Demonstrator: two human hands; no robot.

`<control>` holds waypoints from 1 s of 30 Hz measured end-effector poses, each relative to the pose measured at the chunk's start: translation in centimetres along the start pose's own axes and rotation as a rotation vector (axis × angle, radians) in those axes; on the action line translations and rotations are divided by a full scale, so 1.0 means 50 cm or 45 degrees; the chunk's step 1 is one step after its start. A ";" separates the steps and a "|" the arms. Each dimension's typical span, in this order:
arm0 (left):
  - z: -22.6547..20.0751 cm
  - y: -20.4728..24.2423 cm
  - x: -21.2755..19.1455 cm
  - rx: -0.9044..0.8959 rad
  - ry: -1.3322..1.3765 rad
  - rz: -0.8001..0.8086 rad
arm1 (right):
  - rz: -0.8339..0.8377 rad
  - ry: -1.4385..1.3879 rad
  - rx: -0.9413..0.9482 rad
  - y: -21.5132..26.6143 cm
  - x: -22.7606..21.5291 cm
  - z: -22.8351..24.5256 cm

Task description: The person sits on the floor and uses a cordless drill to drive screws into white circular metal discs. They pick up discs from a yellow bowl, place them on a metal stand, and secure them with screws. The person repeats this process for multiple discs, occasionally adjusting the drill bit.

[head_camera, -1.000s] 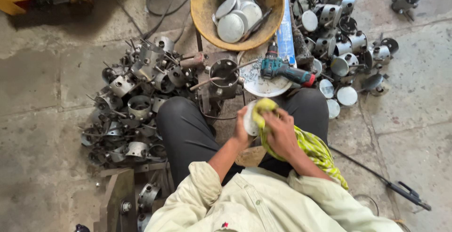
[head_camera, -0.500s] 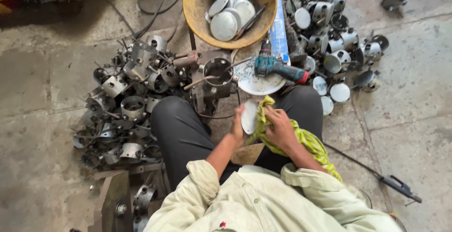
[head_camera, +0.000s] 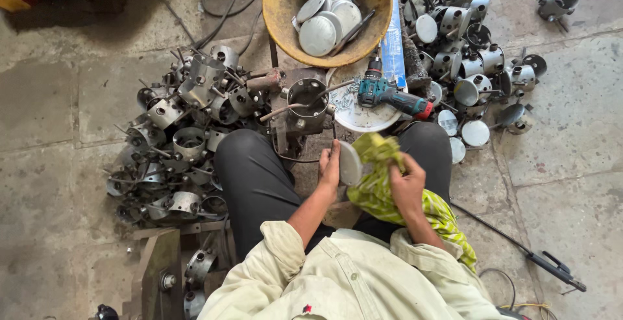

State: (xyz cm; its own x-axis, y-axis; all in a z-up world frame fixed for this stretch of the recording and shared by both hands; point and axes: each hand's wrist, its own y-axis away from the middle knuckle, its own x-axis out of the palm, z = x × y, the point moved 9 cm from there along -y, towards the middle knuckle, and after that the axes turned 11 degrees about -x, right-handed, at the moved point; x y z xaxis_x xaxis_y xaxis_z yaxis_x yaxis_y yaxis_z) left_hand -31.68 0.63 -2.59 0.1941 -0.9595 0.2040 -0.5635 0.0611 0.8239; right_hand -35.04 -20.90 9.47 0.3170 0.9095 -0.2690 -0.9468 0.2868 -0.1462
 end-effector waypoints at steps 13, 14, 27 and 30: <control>-0.060 0.054 0.017 0.239 0.430 0.169 | 0.970 0.617 -0.894 0.087 0.155 0.177; -0.076 0.056 -0.004 0.271 0.457 0.129 | 1.127 0.585 -0.852 0.109 0.150 0.158; -0.454 0.034 -0.162 1.067 -0.278 -0.442 | 0.843 0.562 0.631 -0.020 -0.397 -0.024; -0.476 0.031 -0.139 1.037 -0.583 -0.632 | 0.846 0.983 0.693 -0.023 -0.475 -0.059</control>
State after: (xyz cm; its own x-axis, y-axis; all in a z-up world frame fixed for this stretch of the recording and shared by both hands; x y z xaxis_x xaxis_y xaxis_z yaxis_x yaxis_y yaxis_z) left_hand -14.81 13.92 9.86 0.3248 -0.8490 -0.4168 -0.9054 -0.4065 0.1223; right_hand -41.33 -43.71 13.21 -0.4808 0.5572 -0.6770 -0.7790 0.0831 0.6216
